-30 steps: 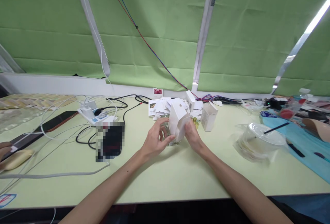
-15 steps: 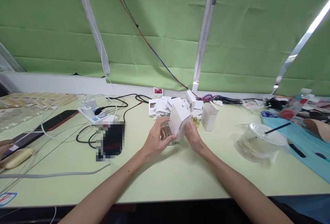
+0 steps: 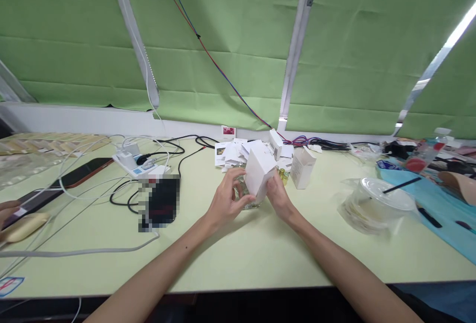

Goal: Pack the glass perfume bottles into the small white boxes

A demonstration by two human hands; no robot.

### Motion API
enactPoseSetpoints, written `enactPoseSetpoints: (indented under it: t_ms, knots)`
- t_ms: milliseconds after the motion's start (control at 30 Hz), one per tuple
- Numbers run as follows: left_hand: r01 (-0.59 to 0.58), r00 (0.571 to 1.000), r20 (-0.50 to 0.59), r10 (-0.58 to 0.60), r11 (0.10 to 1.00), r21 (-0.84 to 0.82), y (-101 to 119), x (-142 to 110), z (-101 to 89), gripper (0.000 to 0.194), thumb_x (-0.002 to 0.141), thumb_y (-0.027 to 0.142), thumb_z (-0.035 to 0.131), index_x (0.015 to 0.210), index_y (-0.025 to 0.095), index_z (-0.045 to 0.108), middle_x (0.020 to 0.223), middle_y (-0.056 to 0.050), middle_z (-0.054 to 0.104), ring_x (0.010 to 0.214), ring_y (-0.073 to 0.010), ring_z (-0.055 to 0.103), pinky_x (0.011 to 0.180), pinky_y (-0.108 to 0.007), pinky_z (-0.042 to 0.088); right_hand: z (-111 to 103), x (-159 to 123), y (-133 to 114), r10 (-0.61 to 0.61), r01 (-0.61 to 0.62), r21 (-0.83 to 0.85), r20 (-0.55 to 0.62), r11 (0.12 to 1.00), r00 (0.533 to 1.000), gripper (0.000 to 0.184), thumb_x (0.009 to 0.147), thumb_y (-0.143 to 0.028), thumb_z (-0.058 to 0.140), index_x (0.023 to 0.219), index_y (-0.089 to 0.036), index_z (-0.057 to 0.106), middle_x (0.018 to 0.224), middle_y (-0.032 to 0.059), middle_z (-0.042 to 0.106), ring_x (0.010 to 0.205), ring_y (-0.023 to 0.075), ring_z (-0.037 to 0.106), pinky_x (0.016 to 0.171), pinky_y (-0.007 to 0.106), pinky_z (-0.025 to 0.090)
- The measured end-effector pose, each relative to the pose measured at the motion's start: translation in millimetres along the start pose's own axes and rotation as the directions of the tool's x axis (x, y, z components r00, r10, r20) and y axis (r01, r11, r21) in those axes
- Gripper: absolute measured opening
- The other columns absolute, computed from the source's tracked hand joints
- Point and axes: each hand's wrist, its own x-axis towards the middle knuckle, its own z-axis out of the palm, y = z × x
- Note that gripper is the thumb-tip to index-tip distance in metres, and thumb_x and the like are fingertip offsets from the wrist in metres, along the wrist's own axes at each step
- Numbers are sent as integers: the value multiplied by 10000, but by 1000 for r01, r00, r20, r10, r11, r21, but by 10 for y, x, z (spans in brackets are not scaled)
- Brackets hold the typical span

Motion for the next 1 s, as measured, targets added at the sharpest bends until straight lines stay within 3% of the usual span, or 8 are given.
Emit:
enactPoseSetpoints:
  t_ms: [567, 1000]
  knots:
    - [11, 1000, 20, -12, 1000, 6, -17, -3, 2, 467, 910, 493, 630, 1258, 251, 433, 1278, -111, 515, 589, -61, 542, 464, -201, 425, 0, -13, -60, 21, -21, 6, 18, 1000, 1000, 726, 843, -765, 540, 1371, -278, 439, 1265, 104, 606, 1223, 288, 585, 1030, 433, 489]
    - [-1, 1000, 10, 1, 1000, -21, -29, -2, 8, 456, 918, 482, 630, 1262, 256, 435, 1286, -107, 521, 560, -45, 510, 465, -199, 418, 3, -8, -37, 10, -10, -23, 12, 1000, 1000, 769, 849, -771, 525, 1400, -245, 420, 1346, 120, 564, 1236, 283, 563, 1042, 394, 482]
